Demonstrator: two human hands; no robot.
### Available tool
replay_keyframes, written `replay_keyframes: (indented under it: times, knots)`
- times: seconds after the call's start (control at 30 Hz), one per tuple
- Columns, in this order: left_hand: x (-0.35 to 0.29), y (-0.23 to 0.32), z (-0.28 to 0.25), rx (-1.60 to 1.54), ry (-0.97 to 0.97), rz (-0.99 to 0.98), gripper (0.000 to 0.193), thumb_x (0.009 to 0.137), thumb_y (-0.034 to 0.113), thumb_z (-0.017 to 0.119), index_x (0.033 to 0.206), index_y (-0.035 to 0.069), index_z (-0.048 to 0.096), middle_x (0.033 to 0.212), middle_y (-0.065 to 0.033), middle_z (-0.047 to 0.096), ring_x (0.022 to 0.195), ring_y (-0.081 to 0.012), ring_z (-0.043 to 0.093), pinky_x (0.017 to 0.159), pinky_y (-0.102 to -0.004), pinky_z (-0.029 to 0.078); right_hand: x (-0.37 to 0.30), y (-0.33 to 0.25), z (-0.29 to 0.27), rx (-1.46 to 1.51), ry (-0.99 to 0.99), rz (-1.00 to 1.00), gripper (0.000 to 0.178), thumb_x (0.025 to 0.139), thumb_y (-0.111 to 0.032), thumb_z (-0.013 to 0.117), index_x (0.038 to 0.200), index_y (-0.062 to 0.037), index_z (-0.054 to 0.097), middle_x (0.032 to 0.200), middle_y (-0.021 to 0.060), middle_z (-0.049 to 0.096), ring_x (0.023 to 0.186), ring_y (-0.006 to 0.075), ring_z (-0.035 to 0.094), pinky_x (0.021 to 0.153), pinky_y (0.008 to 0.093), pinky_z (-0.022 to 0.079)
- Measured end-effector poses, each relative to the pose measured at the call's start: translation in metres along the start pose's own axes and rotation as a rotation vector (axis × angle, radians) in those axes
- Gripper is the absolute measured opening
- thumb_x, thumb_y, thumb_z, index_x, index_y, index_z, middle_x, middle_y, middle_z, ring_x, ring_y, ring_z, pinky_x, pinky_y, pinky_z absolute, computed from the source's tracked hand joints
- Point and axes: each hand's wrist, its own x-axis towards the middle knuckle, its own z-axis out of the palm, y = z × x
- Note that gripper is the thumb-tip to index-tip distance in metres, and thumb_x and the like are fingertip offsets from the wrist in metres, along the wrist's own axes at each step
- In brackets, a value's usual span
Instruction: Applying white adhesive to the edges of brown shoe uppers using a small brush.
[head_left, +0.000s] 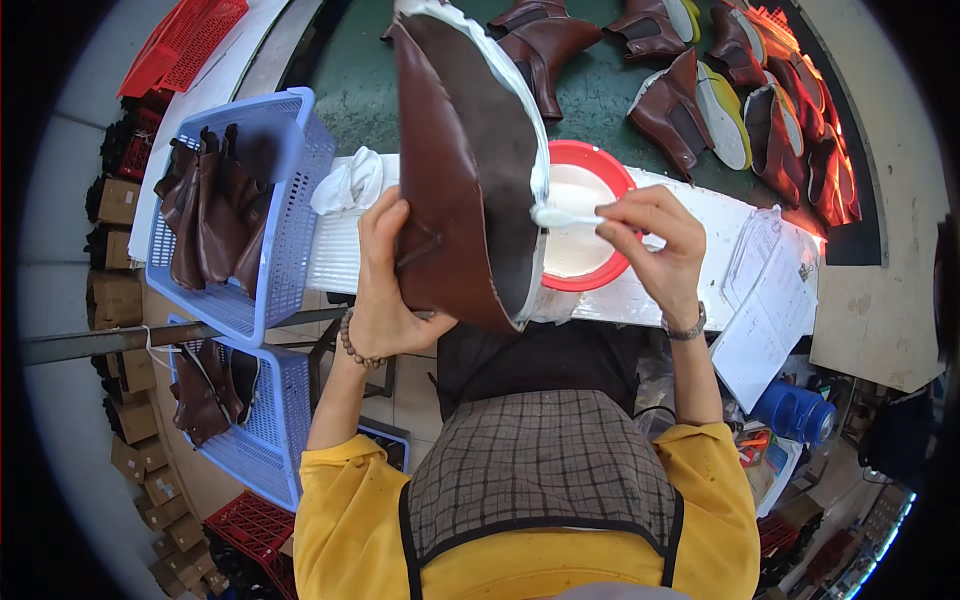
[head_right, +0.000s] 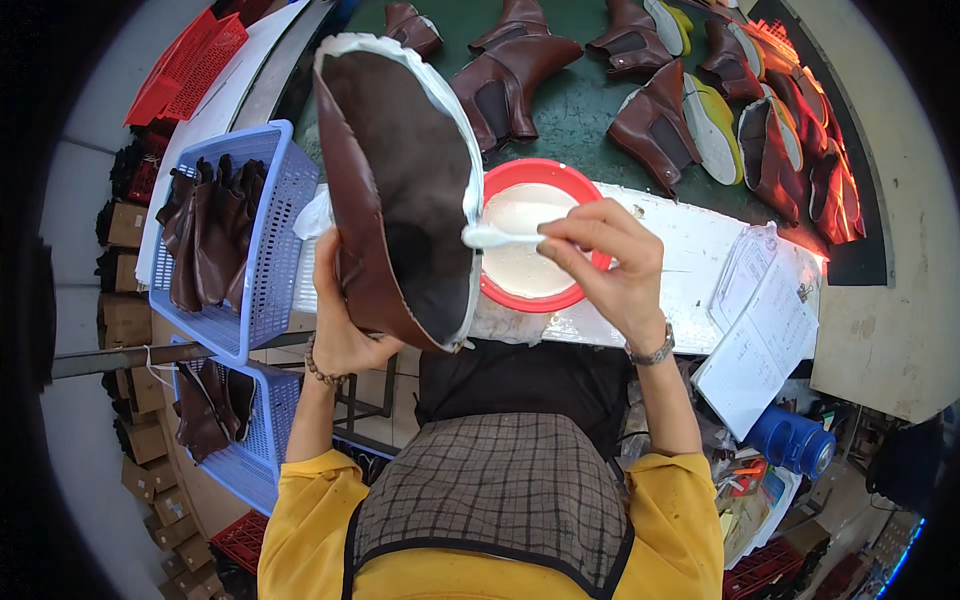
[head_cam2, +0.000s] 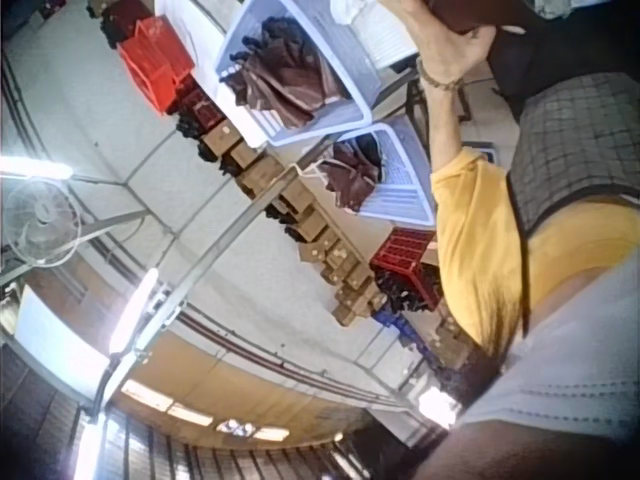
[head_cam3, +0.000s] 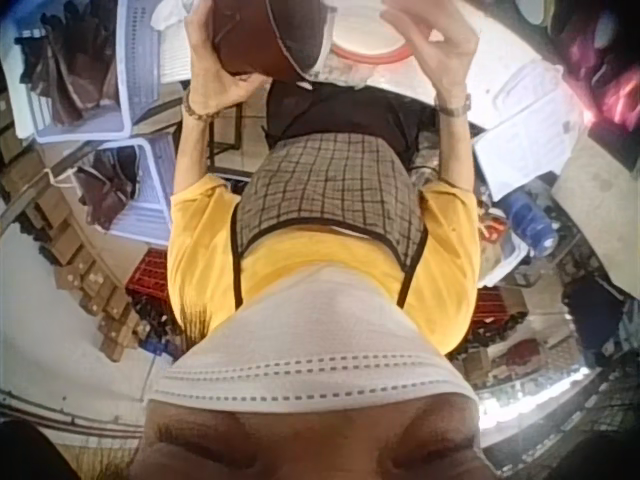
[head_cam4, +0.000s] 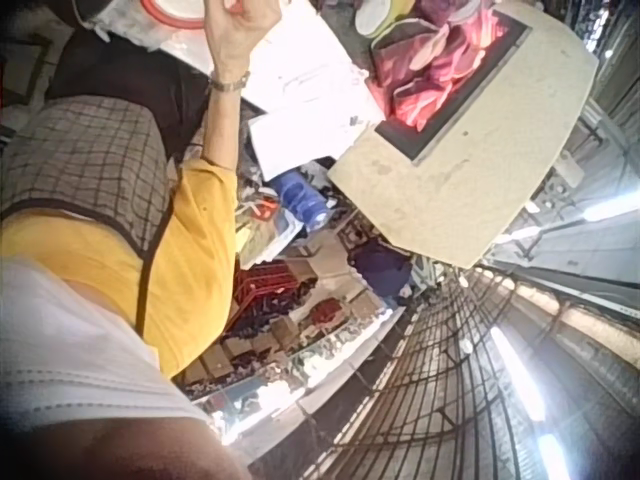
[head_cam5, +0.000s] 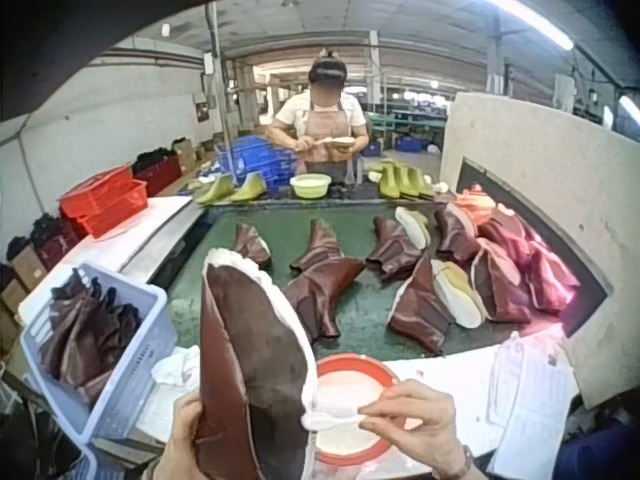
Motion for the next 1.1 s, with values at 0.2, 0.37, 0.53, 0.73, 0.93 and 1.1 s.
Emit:
replay_keyframes:
  times: [0.2,0.37,0.53,0.73,0.93,1.1]
  knots:
    - [0.013,-0.006,0.005,-0.002,0.135,-0.004,0.114,0.063,0.013,0.091,0.156,0.007,0.025,0.152,-0.0265,0.032,0.139,-0.0433,0.04,0.112,-0.0475,0.04,-0.017,-0.006,0.003,0.069,-0.024,0.015,0.019,0.079,0.001,0.083,0.098,-0.0007,0.079,0.093,0.0076,0.069,0.08,0.0132,0.067,0.068,0.0243,0.053]
    - [0.036,-0.014,0.011,0.306,0.273,0.224,0.107,0.06,0.006,0.085,0.153,0.005,0.031,0.149,-0.0267,0.037,0.134,-0.0413,0.045,0.111,-0.0484,0.04,-0.018,-0.021,0.0,0.057,-0.166,0.092,0.011,0.083,-0.005,0.082,0.093,-0.0029,0.079,0.084,0.0048,0.07,0.071,0.011,0.065,0.059,0.024,0.048]
    - [0.016,-0.008,-0.017,-0.141,0.079,-0.15,0.113,0.06,0.01,0.083,0.158,0.001,0.027,0.157,-0.0215,0.037,0.143,-0.0333,0.041,0.121,-0.0447,0.029,-0.011,-0.003,-0.016,-0.153,-0.064,0.242,0.008,0.087,-0.01,0.078,0.091,-0.0022,0.078,0.081,0.007,0.071,0.065,0.0138,0.062,0.057,0.0272,0.045]
    - [-0.032,-0.034,-0.053,-1.005,-0.062,-0.353,0.123,0.06,0.032,0.089,0.156,-0.007,0.023,0.148,-0.0269,0.047,0.125,-0.0322,0.057,0.097,-0.0442,0.05,-0.01,0.041,-0.029,-0.769,-0.24,0.036,0.01,0.084,-0.012,0.08,0.09,-0.0048,0.077,0.083,0.0042,0.071,0.065,0.0148,0.062,0.06,0.028,0.049]
    - [-0.038,-0.031,-0.046,-1.106,-0.118,-0.334,0.122,0.061,0.034,0.088,0.156,-0.007,0.023,0.147,-0.0274,0.047,0.123,-0.0323,0.058,0.094,-0.0439,0.05,0.024,0.001,-0.018,-0.017,-0.063,-0.073,0.012,0.081,-0.007,0.081,0.093,-0.0053,0.078,0.089,0.0056,0.071,0.076,0.0152,0.064,0.068,0.0269,0.048]
    - [-0.037,-0.037,-0.044,-1.178,-0.148,-0.307,0.121,0.062,0.036,0.088,0.156,-0.007,0.023,0.146,-0.0278,0.047,0.122,-0.0323,0.058,0.091,-0.0436,0.051,0.026,0.003,-0.027,-0.13,-0.157,-0.074,0.015,0.083,-0.001,0.077,0.098,-0.0009,0.077,0.091,0.0073,0.07,0.083,0.0158,0.066,0.071,0.0267,0.052]
